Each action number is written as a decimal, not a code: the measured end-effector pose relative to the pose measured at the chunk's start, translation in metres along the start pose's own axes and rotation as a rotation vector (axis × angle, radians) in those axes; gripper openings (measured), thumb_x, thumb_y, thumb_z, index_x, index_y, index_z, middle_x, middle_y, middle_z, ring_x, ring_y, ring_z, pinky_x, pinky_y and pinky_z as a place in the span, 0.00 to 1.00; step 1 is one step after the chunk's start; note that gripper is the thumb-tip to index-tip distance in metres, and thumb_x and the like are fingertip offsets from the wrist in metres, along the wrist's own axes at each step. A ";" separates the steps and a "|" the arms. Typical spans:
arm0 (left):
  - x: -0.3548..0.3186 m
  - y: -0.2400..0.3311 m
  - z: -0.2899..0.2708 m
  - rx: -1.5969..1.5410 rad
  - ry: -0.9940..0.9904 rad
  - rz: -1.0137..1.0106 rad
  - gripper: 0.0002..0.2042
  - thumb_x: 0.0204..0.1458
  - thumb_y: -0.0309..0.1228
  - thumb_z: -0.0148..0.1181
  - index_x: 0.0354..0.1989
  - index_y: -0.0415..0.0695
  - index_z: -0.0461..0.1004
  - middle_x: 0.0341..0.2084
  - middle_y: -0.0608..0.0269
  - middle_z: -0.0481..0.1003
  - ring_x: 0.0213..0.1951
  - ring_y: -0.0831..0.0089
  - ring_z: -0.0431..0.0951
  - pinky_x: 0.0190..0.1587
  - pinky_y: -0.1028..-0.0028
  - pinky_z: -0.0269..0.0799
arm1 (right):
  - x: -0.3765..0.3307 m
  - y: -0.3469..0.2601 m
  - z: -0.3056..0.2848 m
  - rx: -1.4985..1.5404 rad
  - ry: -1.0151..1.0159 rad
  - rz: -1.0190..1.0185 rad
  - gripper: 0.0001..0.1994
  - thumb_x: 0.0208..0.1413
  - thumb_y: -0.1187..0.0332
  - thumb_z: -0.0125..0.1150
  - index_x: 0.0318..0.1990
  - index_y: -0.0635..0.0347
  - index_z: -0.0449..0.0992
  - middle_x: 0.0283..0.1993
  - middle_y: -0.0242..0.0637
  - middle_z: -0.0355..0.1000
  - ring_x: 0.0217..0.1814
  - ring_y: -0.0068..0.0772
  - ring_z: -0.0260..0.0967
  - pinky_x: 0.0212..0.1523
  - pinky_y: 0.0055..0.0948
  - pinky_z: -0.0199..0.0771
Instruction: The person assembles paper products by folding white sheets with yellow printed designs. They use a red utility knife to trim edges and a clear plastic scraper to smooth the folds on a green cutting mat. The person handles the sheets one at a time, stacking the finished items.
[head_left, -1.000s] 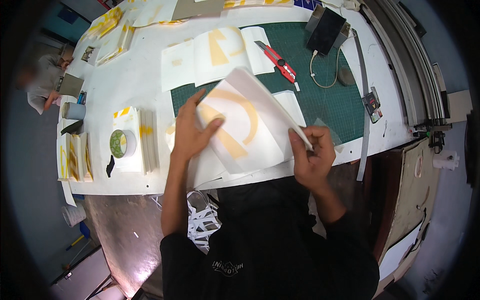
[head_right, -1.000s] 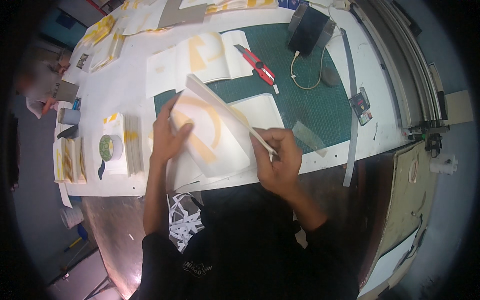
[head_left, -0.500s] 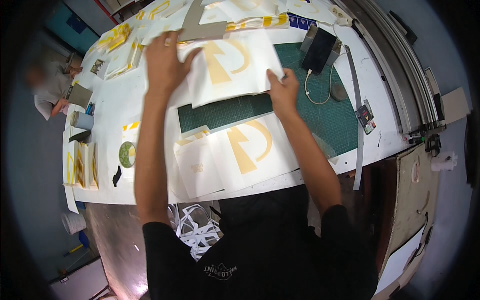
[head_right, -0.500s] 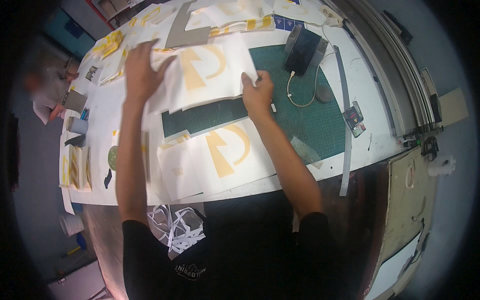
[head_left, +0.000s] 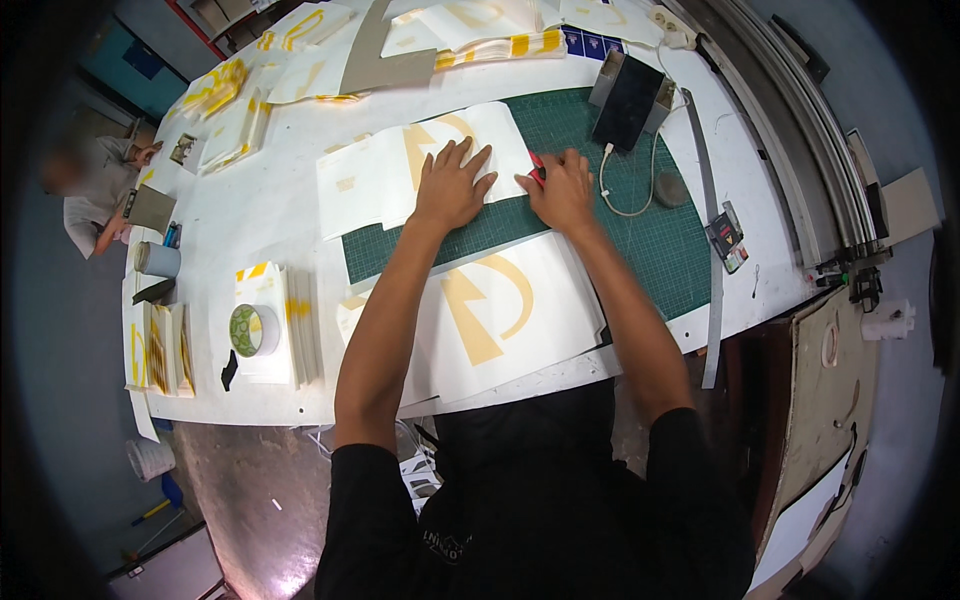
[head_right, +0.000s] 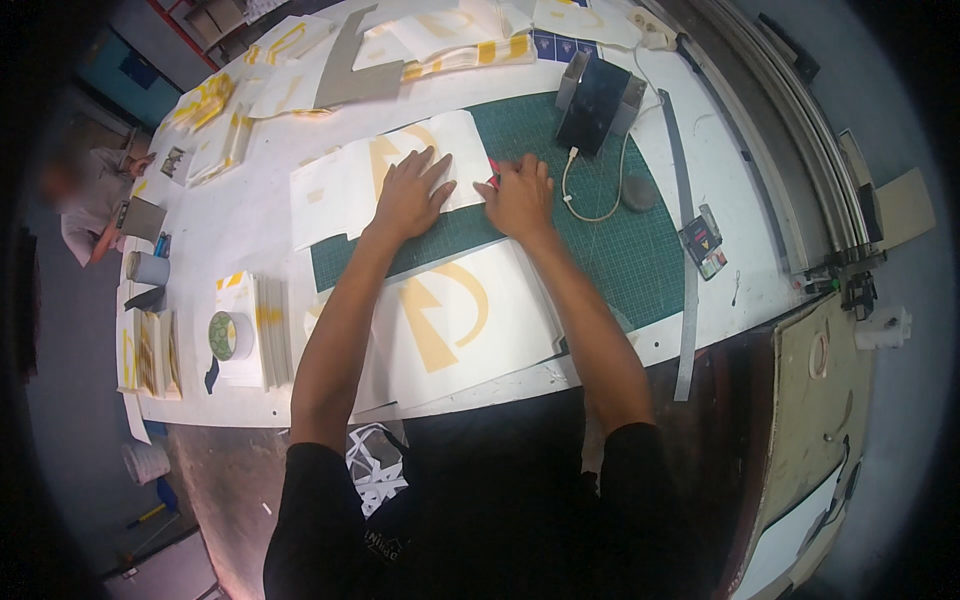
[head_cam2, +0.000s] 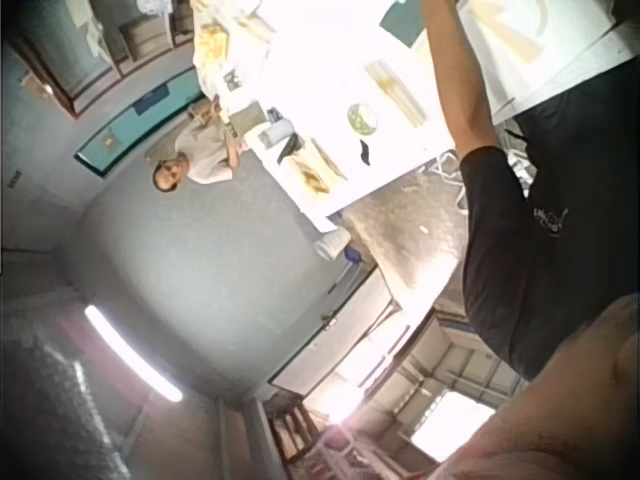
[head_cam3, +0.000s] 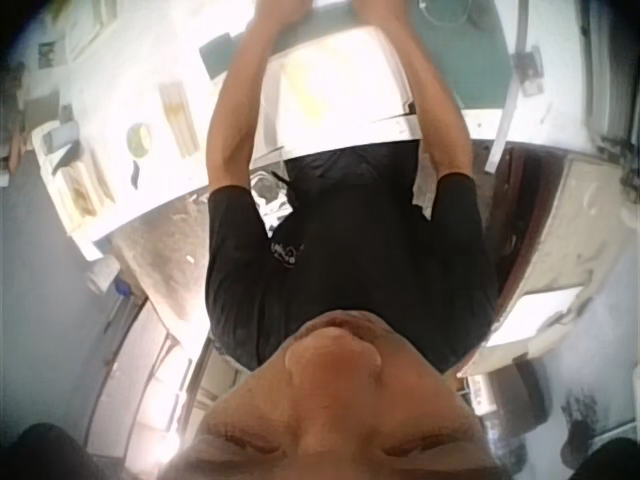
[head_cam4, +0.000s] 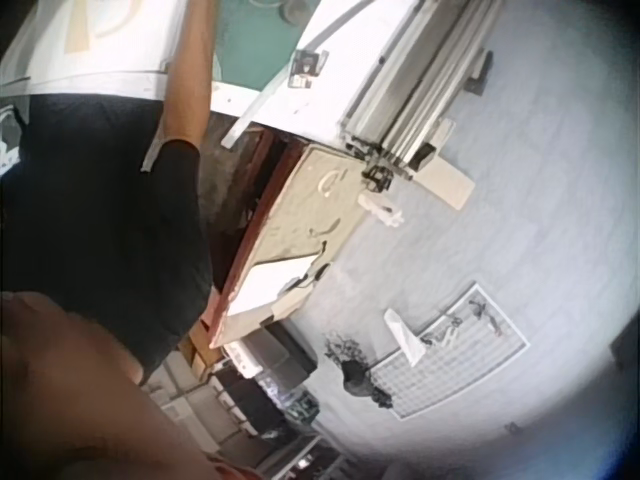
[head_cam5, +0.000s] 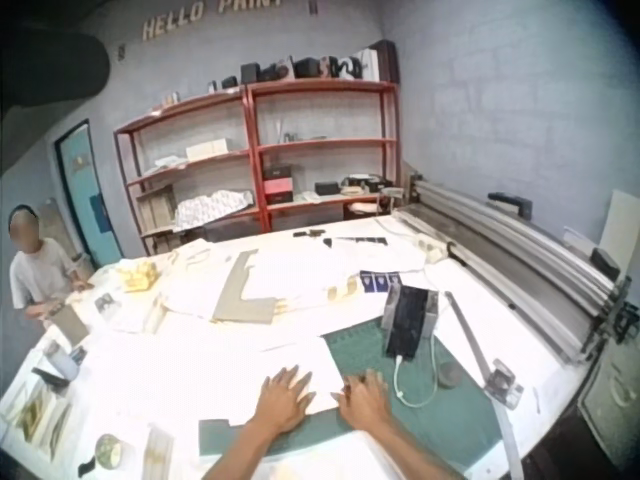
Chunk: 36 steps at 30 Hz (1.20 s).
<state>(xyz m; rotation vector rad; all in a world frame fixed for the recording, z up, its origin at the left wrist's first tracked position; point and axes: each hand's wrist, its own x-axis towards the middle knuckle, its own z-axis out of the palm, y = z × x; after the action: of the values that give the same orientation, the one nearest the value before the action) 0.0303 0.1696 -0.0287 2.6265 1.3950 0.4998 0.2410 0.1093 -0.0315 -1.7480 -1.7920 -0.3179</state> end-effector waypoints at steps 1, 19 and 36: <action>-0.002 0.000 0.001 0.002 -0.018 -0.010 0.27 0.70 0.50 0.53 0.74 0.56 0.69 0.76 0.48 0.62 0.76 0.42 0.58 0.76 0.41 0.53 | -0.002 0.006 -0.004 0.029 -0.147 0.038 0.22 0.60 0.53 0.73 0.50 0.63 0.83 0.52 0.54 0.74 0.51 0.56 0.79 0.47 0.49 0.79; -0.004 0.003 0.002 0.026 -0.001 0.007 0.26 0.68 0.48 0.58 0.73 0.55 0.72 0.74 0.46 0.65 0.75 0.43 0.61 0.75 0.43 0.56 | -0.018 0.014 -0.054 0.293 -0.361 -0.009 0.15 0.58 0.64 0.74 0.49 0.61 0.85 0.51 0.42 0.74 0.60 0.45 0.69 0.62 0.48 0.67; -0.150 0.081 -0.072 -0.198 0.013 0.046 0.23 0.58 0.37 0.71 0.58 0.37 0.78 0.57 0.42 0.75 0.62 0.46 0.73 0.67 0.50 0.65 | -0.044 0.017 -0.084 0.404 -0.654 -0.105 0.19 0.51 0.61 0.80 0.51 0.56 0.88 0.50 0.35 0.76 0.58 0.38 0.71 0.61 0.42 0.65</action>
<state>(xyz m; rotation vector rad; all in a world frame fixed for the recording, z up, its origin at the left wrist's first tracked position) -0.0086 -0.0028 0.0253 2.5061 1.2218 0.6269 0.2759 0.0274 0.0055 -1.5590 -2.1945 0.6100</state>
